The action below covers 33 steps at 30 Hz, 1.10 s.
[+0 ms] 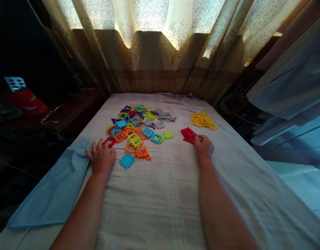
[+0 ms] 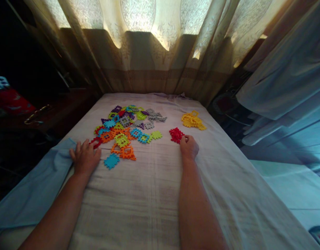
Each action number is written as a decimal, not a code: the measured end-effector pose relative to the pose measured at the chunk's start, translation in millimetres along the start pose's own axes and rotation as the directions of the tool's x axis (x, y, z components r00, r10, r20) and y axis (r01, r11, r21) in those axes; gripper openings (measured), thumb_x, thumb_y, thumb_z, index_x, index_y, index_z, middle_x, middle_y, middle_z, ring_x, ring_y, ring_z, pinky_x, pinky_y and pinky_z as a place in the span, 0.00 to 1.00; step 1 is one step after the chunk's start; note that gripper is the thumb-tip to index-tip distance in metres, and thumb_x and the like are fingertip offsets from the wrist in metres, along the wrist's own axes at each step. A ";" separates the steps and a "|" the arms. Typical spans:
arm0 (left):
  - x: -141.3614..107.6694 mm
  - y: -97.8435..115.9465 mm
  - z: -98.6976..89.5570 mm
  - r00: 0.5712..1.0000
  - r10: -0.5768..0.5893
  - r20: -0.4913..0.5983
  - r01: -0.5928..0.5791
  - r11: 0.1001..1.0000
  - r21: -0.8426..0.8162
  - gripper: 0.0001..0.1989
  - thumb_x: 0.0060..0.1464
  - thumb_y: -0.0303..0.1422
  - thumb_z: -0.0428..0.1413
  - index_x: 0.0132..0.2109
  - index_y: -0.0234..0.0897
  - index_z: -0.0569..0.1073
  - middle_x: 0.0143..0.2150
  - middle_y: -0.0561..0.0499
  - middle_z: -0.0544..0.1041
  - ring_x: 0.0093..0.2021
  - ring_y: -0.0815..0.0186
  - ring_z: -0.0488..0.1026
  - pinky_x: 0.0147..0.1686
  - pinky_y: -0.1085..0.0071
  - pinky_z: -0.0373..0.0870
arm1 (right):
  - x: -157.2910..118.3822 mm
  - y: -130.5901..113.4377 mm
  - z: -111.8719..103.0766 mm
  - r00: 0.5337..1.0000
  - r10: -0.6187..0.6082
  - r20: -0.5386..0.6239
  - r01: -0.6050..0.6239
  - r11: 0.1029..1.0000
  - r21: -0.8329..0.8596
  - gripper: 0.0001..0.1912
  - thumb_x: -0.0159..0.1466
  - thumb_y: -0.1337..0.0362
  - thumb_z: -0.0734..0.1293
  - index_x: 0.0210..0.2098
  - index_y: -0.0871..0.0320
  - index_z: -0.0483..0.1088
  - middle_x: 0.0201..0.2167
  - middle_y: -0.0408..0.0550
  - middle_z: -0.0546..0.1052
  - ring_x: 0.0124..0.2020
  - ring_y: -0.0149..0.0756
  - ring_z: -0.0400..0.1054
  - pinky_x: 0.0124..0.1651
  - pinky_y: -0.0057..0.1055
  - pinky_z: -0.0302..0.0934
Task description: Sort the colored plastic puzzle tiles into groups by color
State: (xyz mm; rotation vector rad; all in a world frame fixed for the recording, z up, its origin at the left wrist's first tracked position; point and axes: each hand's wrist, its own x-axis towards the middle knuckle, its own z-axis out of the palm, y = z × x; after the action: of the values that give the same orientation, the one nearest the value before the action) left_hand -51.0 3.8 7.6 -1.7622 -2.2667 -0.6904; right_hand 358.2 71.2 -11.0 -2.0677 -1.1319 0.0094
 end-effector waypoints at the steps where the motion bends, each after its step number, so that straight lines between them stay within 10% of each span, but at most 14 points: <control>1: 0.1 0.1 -0.5 1.000 0.002 -0.008 -0.002 1.000 -0.005 0.16 0.58 0.37 0.49 0.46 0.34 0.75 0.63 0.32 0.68 0.67 0.38 0.55 0.63 0.31 0.44 | 0.0 -0.2 -0.1 1.000 0.001 -0.001 -0.001 1.000 0.002 0.17 0.60 0.58 0.61 0.36 0.58 0.78 0.27 0.51 0.79 0.29 0.41 0.70 0.34 0.33 0.60; 12: 1.0 17.0 -6.1 0.990 0.089 -0.112 -0.110 0.976 -0.190 0.10 0.59 0.37 0.50 0.43 0.40 0.73 0.60 0.40 0.73 0.63 0.48 0.64 0.63 0.41 0.53 | 3.0 -11.9 -6.5 0.997 0.058 0.057 -0.066 0.987 0.145 0.19 0.57 0.56 0.61 0.37 0.61 0.78 0.28 0.54 0.80 0.30 0.42 0.72 0.33 0.33 0.61; 20: -11.4 44.7 -4.7 0.929 0.325 -0.176 -0.367 0.862 -0.349 0.12 0.62 0.39 0.49 0.46 0.39 0.73 0.60 0.41 0.71 0.61 0.56 0.68 0.61 0.58 0.65 | -17.9 -55.7 -8.5 0.965 -0.142 0.220 0.029 0.893 0.450 0.17 0.59 0.53 0.62 0.35 0.59 0.74 0.23 0.48 0.78 0.26 0.37 0.72 0.32 0.31 0.64; 29: -25.9 64.6 -7.8 0.859 0.473 -0.196 -0.511 0.766 -0.390 0.11 0.63 0.37 0.52 0.48 0.42 0.76 0.62 0.44 0.70 0.60 0.57 0.69 0.59 0.57 0.68 | -78.2 -120.0 -19.6 0.619 -0.581 0.529 0.258 0.786 0.562 0.17 0.63 0.52 0.63 0.31 0.57 0.76 0.25 0.43 0.76 0.26 0.29 0.66 0.30 0.25 0.56; 33: -27.6 65.8 -5.5 0.845 0.498 -0.195 -0.532 0.746 -0.400 0.11 0.62 0.37 0.53 0.49 0.44 0.76 0.63 0.45 0.69 0.59 0.56 0.70 0.59 0.56 0.68 | -97.4 -129.5 -17.2 0.543 -0.608 0.579 0.236 0.773 0.589 0.13 0.62 0.55 0.66 0.36 0.57 0.78 0.26 0.42 0.77 0.27 0.28 0.66 0.32 0.25 0.57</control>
State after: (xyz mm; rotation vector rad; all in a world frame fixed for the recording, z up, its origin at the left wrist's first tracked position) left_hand 18.5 -10.4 16.9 -2.3727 -1.5055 -1.1785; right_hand 212.3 31.0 49.4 -1.2800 -1.9189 0.8891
